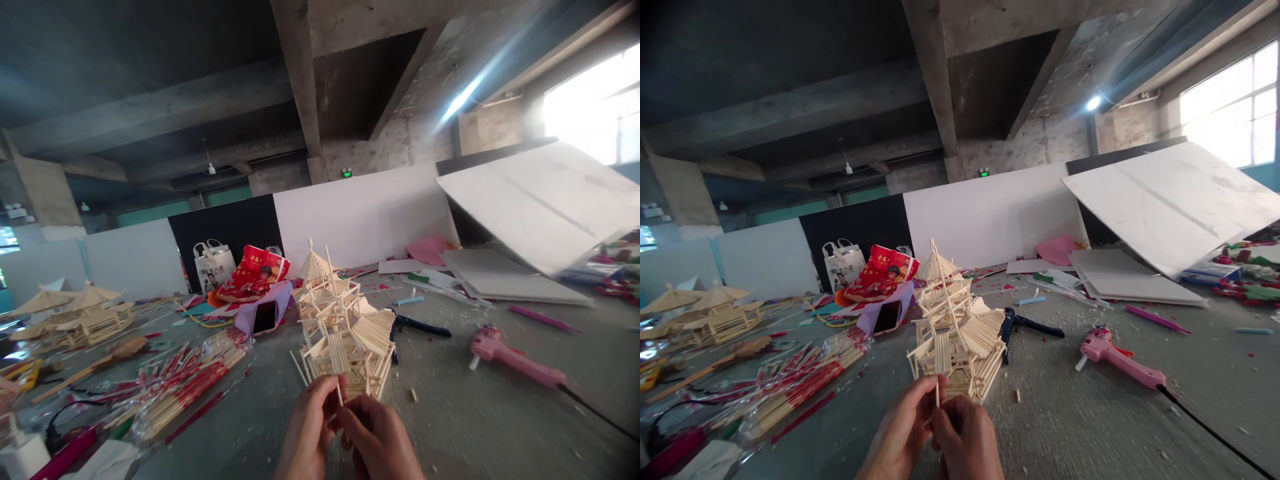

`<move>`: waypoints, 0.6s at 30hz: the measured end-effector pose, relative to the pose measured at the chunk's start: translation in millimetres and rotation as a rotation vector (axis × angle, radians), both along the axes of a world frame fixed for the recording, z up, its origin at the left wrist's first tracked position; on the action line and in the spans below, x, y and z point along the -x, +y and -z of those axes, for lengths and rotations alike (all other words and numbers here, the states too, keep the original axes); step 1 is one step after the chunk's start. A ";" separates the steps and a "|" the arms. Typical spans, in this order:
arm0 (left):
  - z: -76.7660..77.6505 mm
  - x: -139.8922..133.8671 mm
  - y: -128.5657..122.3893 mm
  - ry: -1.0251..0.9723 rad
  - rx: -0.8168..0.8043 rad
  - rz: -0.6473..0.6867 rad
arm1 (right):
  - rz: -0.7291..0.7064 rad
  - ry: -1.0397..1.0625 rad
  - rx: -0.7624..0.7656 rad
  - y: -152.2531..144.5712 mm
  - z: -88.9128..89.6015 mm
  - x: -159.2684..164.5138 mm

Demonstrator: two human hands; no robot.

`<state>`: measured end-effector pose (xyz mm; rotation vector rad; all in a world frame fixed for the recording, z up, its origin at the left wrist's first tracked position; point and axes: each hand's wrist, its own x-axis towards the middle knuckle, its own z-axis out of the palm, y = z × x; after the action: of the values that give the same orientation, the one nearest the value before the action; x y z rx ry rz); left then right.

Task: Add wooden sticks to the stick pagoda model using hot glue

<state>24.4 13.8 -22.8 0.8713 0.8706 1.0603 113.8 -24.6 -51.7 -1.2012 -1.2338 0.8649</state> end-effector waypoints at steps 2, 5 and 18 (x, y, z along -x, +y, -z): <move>-0.6 -1.0 -0.2 0.004 0.002 -0.003 | 0.008 0.012 0.009 -1.2 -2.0 0.1; -1.8 -1.9 -0.2 0.011 -0.002 0.002 | 0.023 0.020 0.016 -1.8 -2.9 0.1; -2.6 0.2 0.0 -0.022 0.006 0.011 | 0.018 0.098 0.031 -8.9 -1.7 -3.1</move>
<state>24.2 13.8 -20.2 0.8571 0.8495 1.0549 116.9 -33.6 -50.1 -1.1792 -1.1333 0.9220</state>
